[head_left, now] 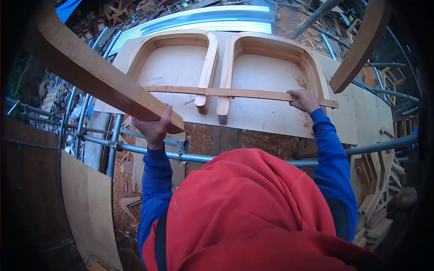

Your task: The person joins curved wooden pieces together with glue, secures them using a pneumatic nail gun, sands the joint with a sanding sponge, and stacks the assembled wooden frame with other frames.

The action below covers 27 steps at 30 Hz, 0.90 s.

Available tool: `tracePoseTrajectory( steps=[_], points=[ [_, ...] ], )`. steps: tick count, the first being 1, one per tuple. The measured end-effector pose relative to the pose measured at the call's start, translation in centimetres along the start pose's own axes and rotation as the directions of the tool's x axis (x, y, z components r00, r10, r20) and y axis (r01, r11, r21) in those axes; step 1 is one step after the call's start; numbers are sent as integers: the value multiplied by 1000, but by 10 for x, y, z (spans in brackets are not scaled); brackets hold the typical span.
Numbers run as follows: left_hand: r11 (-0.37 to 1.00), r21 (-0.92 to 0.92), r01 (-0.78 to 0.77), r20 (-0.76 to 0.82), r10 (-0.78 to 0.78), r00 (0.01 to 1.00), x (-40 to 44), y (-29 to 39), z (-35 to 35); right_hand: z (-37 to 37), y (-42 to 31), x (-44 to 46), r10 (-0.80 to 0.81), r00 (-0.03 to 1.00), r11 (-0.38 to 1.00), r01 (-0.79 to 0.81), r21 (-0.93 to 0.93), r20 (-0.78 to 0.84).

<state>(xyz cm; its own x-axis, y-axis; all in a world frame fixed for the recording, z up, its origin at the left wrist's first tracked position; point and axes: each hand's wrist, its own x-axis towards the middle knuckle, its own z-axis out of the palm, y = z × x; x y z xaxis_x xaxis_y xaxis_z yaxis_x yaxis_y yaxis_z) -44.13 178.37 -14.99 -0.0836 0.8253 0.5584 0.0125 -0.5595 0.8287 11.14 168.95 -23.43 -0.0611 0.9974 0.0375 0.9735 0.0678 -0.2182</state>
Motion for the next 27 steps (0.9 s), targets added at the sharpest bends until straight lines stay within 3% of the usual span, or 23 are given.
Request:
tracePoseTrajectory(
  steps=[2,5,6,9,11,13,15,18,19,21,24,27],
  points=[
    [998,-58,-12,-29,11,1000,7,4,9,1,-2,-2,50,998,998,-51,31,47],
    [999,-44,-19,-29,17,999,15,12,16,-6,-10,-21,180,982,967,-168,192,-48],
    [998,-32,-58,1,58,998,19,12,16,-11,-6,-30,179,975,974,-157,161,-133],
    [998,14,-59,58,58,997,29,21,18,-41,7,-71,414,910,888,-398,231,-23],
    [998,-34,-45,27,46,999,34,25,20,-54,29,-118,603,750,483,-615,624,272],
    [989,-139,-44,-8,44,999,34,34,23,-80,17,-161,716,614,222,-651,726,331],
    [991,-135,10,86,1,996,33,33,13,-90,30,-215,760,524,17,-607,795,384],
    [988,-122,99,155,-79,985,25,30,8,-110,22,-276,867,490,67,-293,954,90],
    [985,-128,112,157,-91,983,20,27,9,-125,14,-287,839,543,138,-183,973,-17],
    [981,-143,134,173,-109,979,10,20,12,-158,-41,-268,788,555,266,82,960,-266],
    [969,-115,217,269,-180,946,-8,20,16,-183,-77,-253,698,598,190,376,907,-394],
    [974,124,192,394,-226,891,-25,2,17,-177,-106,-234,684,597,350,236,906,-420]
  ],
)
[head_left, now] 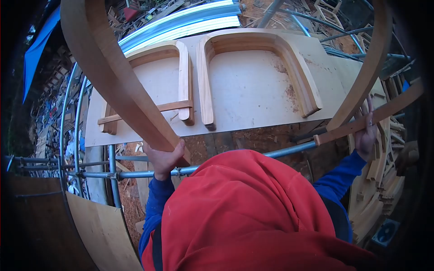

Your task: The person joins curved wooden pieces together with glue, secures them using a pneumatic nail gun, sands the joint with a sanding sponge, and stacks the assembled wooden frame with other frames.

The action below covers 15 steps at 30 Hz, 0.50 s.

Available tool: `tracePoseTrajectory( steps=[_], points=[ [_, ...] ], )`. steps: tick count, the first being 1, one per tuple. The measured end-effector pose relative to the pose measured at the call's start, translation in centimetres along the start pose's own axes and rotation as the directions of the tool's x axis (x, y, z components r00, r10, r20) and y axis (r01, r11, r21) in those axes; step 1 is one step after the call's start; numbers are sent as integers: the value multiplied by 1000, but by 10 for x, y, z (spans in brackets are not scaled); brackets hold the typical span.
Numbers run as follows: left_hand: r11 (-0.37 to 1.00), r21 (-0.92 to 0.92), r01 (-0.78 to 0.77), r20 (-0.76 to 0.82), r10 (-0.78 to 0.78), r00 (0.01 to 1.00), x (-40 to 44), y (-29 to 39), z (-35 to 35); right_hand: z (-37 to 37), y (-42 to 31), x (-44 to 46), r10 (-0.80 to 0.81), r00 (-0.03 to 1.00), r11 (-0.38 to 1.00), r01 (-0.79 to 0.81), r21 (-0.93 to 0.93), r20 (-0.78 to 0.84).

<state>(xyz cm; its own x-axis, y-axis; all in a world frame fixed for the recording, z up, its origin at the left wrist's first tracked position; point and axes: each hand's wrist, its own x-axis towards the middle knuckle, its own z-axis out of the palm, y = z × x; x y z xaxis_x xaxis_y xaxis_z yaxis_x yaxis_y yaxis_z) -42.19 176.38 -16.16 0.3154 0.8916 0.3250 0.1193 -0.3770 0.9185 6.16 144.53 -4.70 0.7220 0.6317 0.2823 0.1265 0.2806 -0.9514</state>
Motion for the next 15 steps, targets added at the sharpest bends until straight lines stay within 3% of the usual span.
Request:
tracePoseTrajectory(
  steps=[1,4,9,15],
  points=[
    [999,43,33,4,-33,999,-1,-4,8,3,15,1,4,996,988,-18,-153,-93],
    [989,-103,104,19,-103,995,9,2,40,9,57,7,-11,950,944,-93,-317,-311],
    [982,16,189,212,-188,959,47,-39,64,3,101,37,144,948,865,-260,-429,-283],
    [934,154,321,251,-352,902,69,-87,87,-11,160,91,372,904,744,-426,-514,-210]
  ],
)
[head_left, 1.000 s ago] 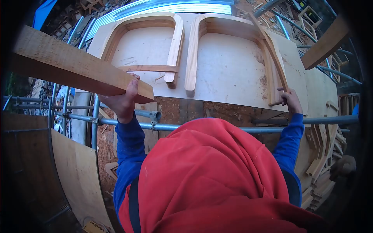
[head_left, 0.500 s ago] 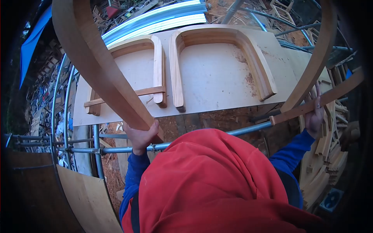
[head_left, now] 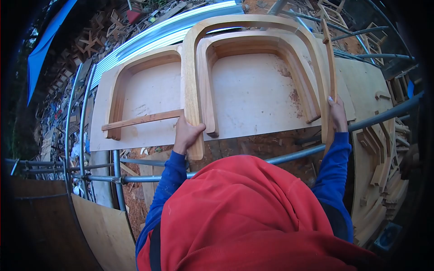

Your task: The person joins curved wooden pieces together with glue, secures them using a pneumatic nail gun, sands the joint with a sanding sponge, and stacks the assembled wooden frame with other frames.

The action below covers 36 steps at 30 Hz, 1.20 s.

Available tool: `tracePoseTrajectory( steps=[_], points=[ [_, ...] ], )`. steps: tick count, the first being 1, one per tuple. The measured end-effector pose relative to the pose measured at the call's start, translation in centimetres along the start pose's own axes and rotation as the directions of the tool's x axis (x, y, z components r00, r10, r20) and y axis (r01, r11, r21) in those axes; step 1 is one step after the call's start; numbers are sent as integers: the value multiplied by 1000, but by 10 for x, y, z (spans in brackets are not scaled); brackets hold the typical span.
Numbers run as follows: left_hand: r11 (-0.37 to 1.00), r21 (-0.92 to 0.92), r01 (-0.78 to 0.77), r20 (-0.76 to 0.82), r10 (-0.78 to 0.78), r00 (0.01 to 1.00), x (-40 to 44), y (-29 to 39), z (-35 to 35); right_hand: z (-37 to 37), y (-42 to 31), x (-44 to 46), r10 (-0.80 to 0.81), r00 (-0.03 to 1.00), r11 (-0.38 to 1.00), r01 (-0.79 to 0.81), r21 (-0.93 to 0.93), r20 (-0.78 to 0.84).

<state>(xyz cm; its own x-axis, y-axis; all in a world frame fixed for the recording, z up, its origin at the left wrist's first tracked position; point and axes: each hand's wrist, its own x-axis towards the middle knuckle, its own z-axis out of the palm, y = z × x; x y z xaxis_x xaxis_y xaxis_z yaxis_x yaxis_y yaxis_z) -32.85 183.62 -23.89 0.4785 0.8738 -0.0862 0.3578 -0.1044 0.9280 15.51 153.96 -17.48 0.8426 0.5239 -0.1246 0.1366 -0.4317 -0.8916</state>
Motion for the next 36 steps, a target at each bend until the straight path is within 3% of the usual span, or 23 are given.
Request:
tracePoseTrajectory(
  steps=[11,15,21,23,27,29,31,34,36],
  points=[
    [984,105,142,-5,-142,990,79,10,35,31,5,114,12,994,996,-2,-89,108],
    [967,135,217,11,-220,975,94,14,42,36,10,139,100,984,991,-86,-98,148],
    [945,272,180,-27,-179,983,101,30,49,39,17,158,125,974,992,-119,-45,190],
    [898,410,159,-92,-133,987,104,23,54,37,16,160,164,964,986,-166,-6,210],
    [853,520,-33,-75,84,994,97,1,63,35,13,146,27,986,995,-11,-100,164],
    [847,529,-45,-168,156,973,90,-4,60,32,3,121,-129,986,985,140,-103,102],
    [858,509,-68,-235,214,948,73,0,54,28,-42,71,51,986,992,-32,-119,158],
    [890,423,-172,-297,315,901,42,-1,28,56,-53,7,139,969,974,-96,-203,205],
    [942,318,-105,-321,211,923,13,5,14,83,-5,-14,-108,975,952,157,-262,192]
  ],
)
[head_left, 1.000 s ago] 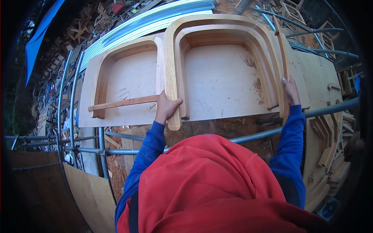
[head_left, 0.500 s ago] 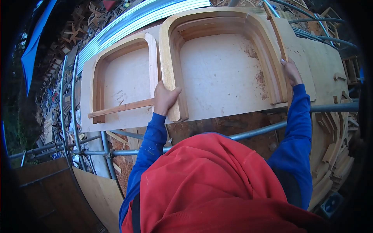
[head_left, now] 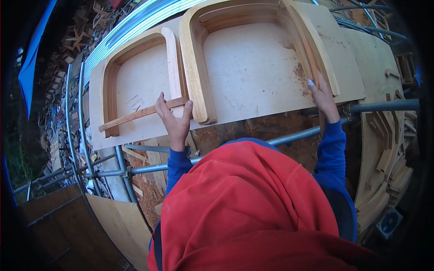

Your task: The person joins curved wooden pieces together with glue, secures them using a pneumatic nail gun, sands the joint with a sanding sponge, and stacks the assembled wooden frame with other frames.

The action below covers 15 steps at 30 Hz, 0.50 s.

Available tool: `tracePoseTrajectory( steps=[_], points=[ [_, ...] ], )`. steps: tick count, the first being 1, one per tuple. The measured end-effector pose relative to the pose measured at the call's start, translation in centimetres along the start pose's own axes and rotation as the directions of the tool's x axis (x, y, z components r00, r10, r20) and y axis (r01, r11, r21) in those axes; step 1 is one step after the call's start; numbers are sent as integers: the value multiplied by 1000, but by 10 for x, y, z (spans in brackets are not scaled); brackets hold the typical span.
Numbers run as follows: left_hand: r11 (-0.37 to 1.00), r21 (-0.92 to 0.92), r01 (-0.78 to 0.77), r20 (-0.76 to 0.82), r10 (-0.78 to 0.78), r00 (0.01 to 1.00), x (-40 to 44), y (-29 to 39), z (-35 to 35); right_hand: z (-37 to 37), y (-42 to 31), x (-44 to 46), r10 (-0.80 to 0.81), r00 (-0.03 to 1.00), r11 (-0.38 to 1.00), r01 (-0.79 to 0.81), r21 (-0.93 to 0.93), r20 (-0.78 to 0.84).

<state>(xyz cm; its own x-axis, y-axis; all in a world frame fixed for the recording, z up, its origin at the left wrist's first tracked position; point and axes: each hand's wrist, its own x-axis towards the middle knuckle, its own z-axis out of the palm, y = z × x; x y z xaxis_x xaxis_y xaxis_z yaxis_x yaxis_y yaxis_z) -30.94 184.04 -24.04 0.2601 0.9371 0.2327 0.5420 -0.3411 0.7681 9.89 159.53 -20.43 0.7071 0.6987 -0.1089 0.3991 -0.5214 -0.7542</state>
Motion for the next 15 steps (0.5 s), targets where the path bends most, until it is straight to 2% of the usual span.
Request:
tracePoseTrajectory(
  steps=[1,3,5,7,9,12,14,15],
  points=[
    [998,-44,47,7,-47,999,-11,2,-11,34,32,-3,-234,969,969,227,-95,-75],
    [990,-127,59,-15,-62,998,-35,-10,-24,76,74,-6,-29,993,998,35,-53,111],
    [974,-221,53,-39,-63,997,-56,-9,-35,96,72,-8,40,978,971,10,-237,205],
    [963,-266,38,11,-37,999,-75,-2,-44,128,99,1,-114,981,890,170,-424,156],
    [954,-300,22,66,-2,998,-88,4,-47,145,98,21,-83,981,880,155,-450,177],
    [946,-318,-61,160,117,980,-107,15,-46,164,86,27,-213,977,813,191,-551,24],
    [935,-310,-175,213,248,945,-116,18,-39,183,81,16,-319,931,836,189,-515,-176],
    [929,-326,-173,265,266,927,-122,15,-36,191,87,-1,-342,897,844,161,-512,-281]
  ],
)
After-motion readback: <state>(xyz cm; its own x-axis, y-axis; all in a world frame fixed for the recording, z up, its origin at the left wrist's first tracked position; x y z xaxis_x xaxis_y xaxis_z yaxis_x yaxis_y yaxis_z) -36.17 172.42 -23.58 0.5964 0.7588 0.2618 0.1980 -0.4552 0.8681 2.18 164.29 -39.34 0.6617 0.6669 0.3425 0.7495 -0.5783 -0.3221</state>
